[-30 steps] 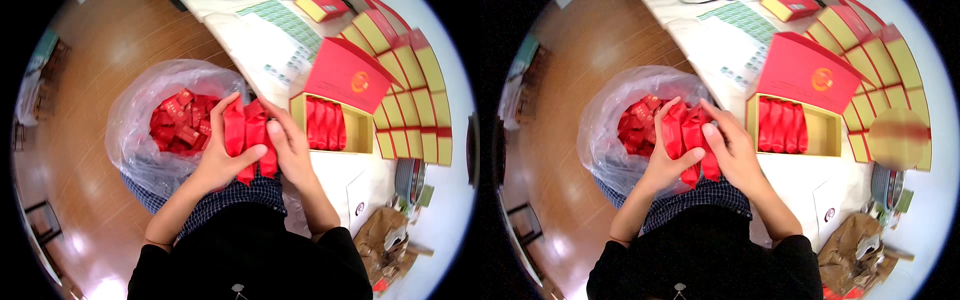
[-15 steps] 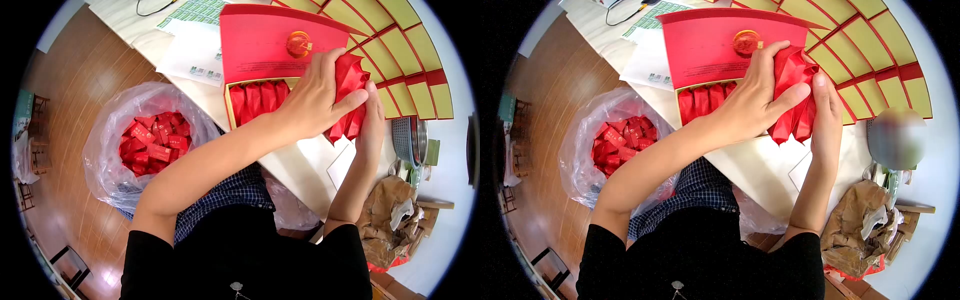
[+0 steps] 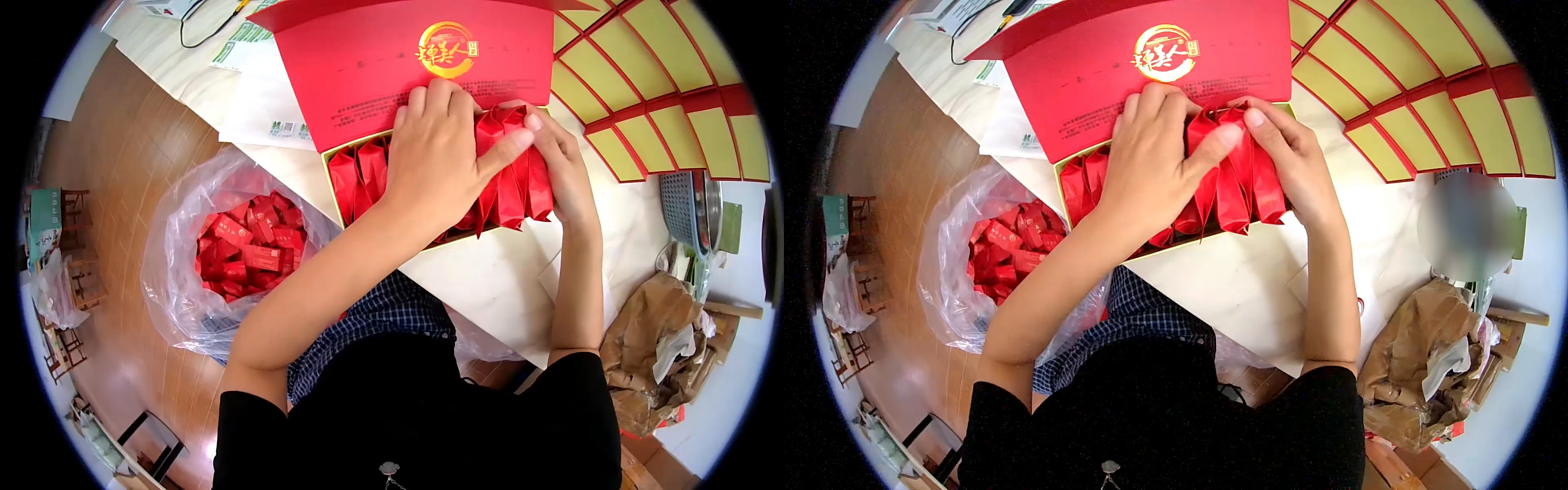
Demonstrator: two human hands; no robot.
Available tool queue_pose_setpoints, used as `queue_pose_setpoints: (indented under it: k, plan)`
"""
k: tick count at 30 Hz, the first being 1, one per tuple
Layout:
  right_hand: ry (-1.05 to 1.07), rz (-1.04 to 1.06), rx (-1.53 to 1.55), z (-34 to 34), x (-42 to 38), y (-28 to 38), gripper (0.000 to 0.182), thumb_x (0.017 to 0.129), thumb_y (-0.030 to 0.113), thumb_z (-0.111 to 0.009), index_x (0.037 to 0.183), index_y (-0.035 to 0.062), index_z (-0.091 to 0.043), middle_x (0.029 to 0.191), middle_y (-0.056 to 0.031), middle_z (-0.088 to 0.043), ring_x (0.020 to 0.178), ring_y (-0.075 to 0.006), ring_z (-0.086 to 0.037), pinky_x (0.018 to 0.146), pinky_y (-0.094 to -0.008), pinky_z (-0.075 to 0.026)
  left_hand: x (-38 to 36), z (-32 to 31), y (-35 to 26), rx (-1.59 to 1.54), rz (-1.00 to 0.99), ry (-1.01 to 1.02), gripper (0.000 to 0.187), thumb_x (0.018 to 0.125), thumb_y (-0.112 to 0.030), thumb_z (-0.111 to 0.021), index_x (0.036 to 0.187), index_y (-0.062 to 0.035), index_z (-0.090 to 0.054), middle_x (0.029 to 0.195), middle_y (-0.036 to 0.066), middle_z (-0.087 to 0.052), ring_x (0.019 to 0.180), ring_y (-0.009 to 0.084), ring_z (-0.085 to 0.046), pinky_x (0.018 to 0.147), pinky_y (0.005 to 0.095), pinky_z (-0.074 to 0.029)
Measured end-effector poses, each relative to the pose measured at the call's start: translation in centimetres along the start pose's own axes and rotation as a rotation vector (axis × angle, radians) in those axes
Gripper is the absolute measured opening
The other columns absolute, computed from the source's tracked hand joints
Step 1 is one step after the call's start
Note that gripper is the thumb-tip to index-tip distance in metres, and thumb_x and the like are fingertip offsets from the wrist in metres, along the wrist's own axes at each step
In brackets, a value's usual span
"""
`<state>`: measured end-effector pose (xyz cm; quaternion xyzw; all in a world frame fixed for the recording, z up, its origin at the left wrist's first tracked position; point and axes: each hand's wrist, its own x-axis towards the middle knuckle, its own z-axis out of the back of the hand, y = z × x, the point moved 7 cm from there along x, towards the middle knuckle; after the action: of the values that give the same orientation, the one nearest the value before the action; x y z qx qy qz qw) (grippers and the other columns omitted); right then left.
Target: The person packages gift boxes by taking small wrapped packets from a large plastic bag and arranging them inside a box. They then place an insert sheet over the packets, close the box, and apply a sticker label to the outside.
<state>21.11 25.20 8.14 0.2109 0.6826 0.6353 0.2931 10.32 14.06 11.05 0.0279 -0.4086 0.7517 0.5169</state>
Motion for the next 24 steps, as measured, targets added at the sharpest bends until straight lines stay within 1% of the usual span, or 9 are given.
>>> queue_pose_setpoints:
  k: [7, 13, 16, 18, 19, 20, 22, 23, 24]
  plan:
    - [0.028, 0.096, -0.238, 0.3, 0.1, -0.2, 0.041, 0.096, 0.03, -0.058, 0.121, -0.0024, -0.059, 0.108, -0.0094, -0.064, 0.1, -0.0149, -0.059, 0.088, -0.0269, -0.047, 0.2, 0.2, -0.3, 0.03, -0.062, -0.069, 0.033, 0.087, -0.033, -0.061, 0.086, -0.0003, -0.061, 0.091, 0.012, -0.055, 0.087, 0.0273, -0.052, 0.075, 0.0399, -0.043]
    - [0.027, 0.198, -0.429, -1.2, -0.4, 1.3, 0.034, 0.096, 0.025, -0.057, 0.119, 0.0004, -0.059, 0.102, -0.0082, -0.065, 0.093, -0.0143, -0.06, 0.084, -0.0267, -0.047, 0.3, -0.3, -0.4, 0.165, -0.033, -0.014, 0.03, 0.085, -0.03, -0.064, 0.098, -0.003, -0.058, 0.091, 0.01, -0.055, 0.09, 0.0267, -0.052, 0.076, 0.0397, -0.045]
    - [-0.044, 0.226, -0.48, -1.2, -0.5, 0.8, 0.022, 0.095, 0.02, -0.058, 0.106, 0.0001, -0.056, 0.092, -0.0112, -0.066, 0.079, -0.0195, -0.064, 0.073, -0.0309, -0.05, 0.2, -1.1, -0.4, 0.341, -0.113, -0.04, 0.032, 0.082, -0.031, -0.066, 0.099, -0.0063, -0.056, 0.092, 0.007, -0.053, 0.089, 0.0237, -0.052, 0.075, 0.0366, -0.044]
    - [-0.036, 0.25, -0.906, -2.0, -0.8, 0.9, 0.018, 0.094, 0.016, -0.059, 0.095, 0.0004, -0.049, 0.081, -0.0169, -0.063, 0.067, -0.0309, -0.062, 0.062, -0.0372, -0.048, 0.3, -1.6, -0.9, 0.425, -0.116, 0.004, 0.032, 0.081, -0.031, -0.066, 0.099, -0.0071, -0.056, 0.093, 0.006, -0.052, 0.09, 0.0226, -0.051, 0.074, 0.0353, -0.043]
    - [-0.042, 0.313, -0.908, -2.2, -0.9, 1.1, 0.018, 0.094, 0.016, -0.058, 0.093, 0.0, -0.049, 0.077, -0.0208, -0.06, 0.068, -0.0397, -0.058, 0.06, -0.0421, -0.046, 0.4, -1.9, -1.0, 0.509, -0.123, 0.056, 0.032, 0.08, -0.031, -0.066, 0.099, -0.0079, -0.056, 0.093, 0.006, -0.051, 0.09, 0.0216, -0.05, 0.074, 0.034, -0.042]
    - [-0.034, 0.325, -0.913, -2.2, -0.9, 0.9, 0.018, 0.094, 0.016, -0.058, 0.093, 0.0, -0.049, 0.077, -0.0208, -0.06, 0.068, -0.0397, -0.058, 0.06, -0.0421, -0.046, 0.3, -1.9, -0.8, 0.513, -0.115, 0.044, 0.032, 0.08, -0.031, -0.066, 0.099, -0.0079, -0.056, 0.093, 0.006, -0.051, 0.09, 0.0216, -0.05, 0.074, 0.034, -0.042]
    - [-0.039, 0.282, -0.923, -2.0, -0.8, 0.6, 0.019, 0.097, 0.016, -0.055, 0.094, -0.0014, -0.05, 0.072, -0.0162, -0.054, 0.063, -0.0249, -0.049, 0.062, -0.0344, -0.044, 0.3, -1.8, -0.9, 0.491, -0.18, 0.006, 0.023, 0.079, -0.026, -0.064, 0.093, -0.0107, -0.056, 0.092, 0.005, -0.051, 0.091, 0.0199, -0.048, 0.074, 0.033, -0.038]
    - [-0.064, 0.323, -0.936, -2.2, -1.0, 1.2, 0.019, 0.095, 0.018, -0.056, 0.093, -0.0003, -0.051, 0.077, -0.0226, -0.062, 0.072, -0.0427, -0.06, 0.061, -0.0446, -0.046, 0.3, -1.9, -0.4, 0.391, -0.148, 0.101, 0.028, 0.082, -0.028, -0.063, 0.101, -0.0078, -0.057, 0.1, 0.007, -0.054, 0.098, 0.0217, -0.05, 0.08, 0.0358, -0.039]
    - [-0.082, 0.34, -0.933, -2.3, -1.1, 1.2, 0.019, 0.095, 0.018, -0.055, 0.092, -0.0001, -0.051, 0.076, -0.023, -0.062, 0.072, -0.0436, -0.06, 0.062, -0.0458, -0.046, 0.0, -0.9, -0.4, 0.392, -0.149, 0.077, 0.028, 0.082, -0.028, -0.063, 0.101, -0.0078, -0.057, 0.1, 0.007, -0.054, 0.098, 0.0217, -0.05, 0.08, 0.0358, -0.039]
